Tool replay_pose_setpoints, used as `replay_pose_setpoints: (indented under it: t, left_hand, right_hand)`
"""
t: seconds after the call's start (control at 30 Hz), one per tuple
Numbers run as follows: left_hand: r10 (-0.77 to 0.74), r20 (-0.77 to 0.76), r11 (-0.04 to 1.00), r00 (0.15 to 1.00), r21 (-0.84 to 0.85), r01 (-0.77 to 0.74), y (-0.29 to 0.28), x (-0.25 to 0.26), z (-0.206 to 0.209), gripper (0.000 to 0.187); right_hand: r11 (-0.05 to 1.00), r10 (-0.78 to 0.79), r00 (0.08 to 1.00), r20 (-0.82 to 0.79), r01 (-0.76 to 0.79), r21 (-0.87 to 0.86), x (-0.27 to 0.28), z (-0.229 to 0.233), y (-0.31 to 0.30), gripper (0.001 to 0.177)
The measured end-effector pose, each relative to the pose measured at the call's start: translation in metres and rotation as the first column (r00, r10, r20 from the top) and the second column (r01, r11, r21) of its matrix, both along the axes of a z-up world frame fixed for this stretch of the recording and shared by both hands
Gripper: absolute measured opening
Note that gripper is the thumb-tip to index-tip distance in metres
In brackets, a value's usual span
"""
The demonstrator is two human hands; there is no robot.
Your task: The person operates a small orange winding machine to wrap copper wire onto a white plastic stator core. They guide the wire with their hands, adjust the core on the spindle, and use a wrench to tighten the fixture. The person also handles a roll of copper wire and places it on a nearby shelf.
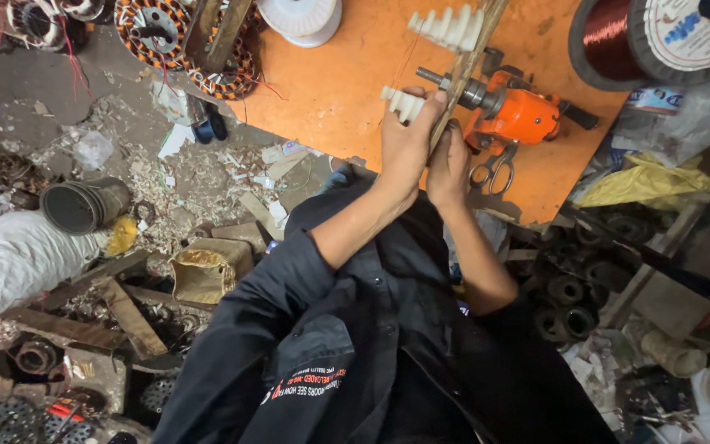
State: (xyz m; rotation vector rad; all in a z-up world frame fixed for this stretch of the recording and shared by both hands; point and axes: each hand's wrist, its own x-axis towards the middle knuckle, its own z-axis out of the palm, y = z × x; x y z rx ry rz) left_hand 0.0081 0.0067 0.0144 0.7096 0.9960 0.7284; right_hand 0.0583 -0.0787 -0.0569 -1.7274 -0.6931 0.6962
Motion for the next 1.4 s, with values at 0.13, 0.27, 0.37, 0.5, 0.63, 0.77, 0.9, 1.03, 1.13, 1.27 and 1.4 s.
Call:
replay_pose_setpoints:
  t: [0.13, 0.27, 0.37, 0.5, 0.63, 0.77, 0.9, 1.03, 1.13, 1.27, 1.4]
  left_hand:
    - [-0.012, 0.119, 0.995, 0.993, 0.098, 0.001, -0.003, -0.002, -0.018, 0.023]
    - [0.003, 0.154, 0.993, 0.988, 0.119, -0.022, -0.007, 0.000, -0.032, 0.024]
    - [-0.014, 0.202, 0.994, 0.979, 0.109, -0.008, -0.005, -0.001, -0.037, 0.026]
    - [-0.096, 0.166, 0.986, 0.982, 0.153, 0.070, -0.003, -0.003, -0.048, 0.030]
    - [-0.017, 0.281, 0.997, 0.959, 0.071, -0.003, 0.000, 0.003, -0.044, 0.050]
    - [0.067, 0.275, 0.998, 0.959, -0.004, -0.069, 0.012, -0.002, -0.038, 0.052]
    - [-0.044, 0.169, 0.998, 0.985, 0.062, 0.034, 0.029, -0.012, -0.035, 0.052]
    - [-0.130, 0.074, 0.978, 0.989, 0.171, 0.116, 0.039, -0.017, -0.029, 0.050]
    - [-0.094, 0.153, 0.994, 0.984, 0.072, 0.084, 0.035, -0.017, -0.027, 0.048]
    - [-0.097, 0.264, 0.995, 0.960, 0.041, 0.090, 0.039, -0.014, -0.027, 0.048]
    - [-0.183, 0.247, 0.976, 0.952, -0.070, 0.206, 0.050, -0.022, -0.031, 0.045]
  right_hand:
    - [0.998, -0.010, 0.994, 0.112, 0.003, 0.067, -0.007, 0.005, 0.003, 0.046]
    - [0.997, -0.074, 0.963, -0.260, 0.081, 0.015, -0.010, 0.012, 0.001, 0.054]
    - [0.989, -0.070, 0.954, -0.293, 0.105, 0.107, -0.015, 0.009, -0.002, 0.053]
    - [0.988, -0.038, 0.853, -0.520, 0.111, 0.110, -0.017, -0.012, -0.016, 0.048]
    - [0.987, -0.154, 0.896, -0.416, 0.163, -0.014, -0.009, -0.003, -0.037, 0.038]
    - [0.998, -0.054, 0.992, -0.117, 0.055, 0.011, 0.013, 0.044, -0.048, 0.031]
    - [0.996, -0.031, 0.998, 0.055, 0.027, 0.085, 0.036, 0.077, -0.037, 0.029]
    - [0.992, -0.050, 0.999, 0.006, 0.049, 0.120, 0.042, 0.081, -0.005, 0.025]
    - [0.986, -0.059, 0.998, 0.030, 0.054, 0.155, 0.033, 0.075, 0.007, 0.024]
    - [0.977, -0.041, 0.998, 0.043, 0.031, 0.211, 0.030, 0.068, 0.013, 0.027]
    - [0.975, -0.052, 0.982, 0.181, 0.011, 0.221, 0.028, 0.057, 0.011, 0.031]
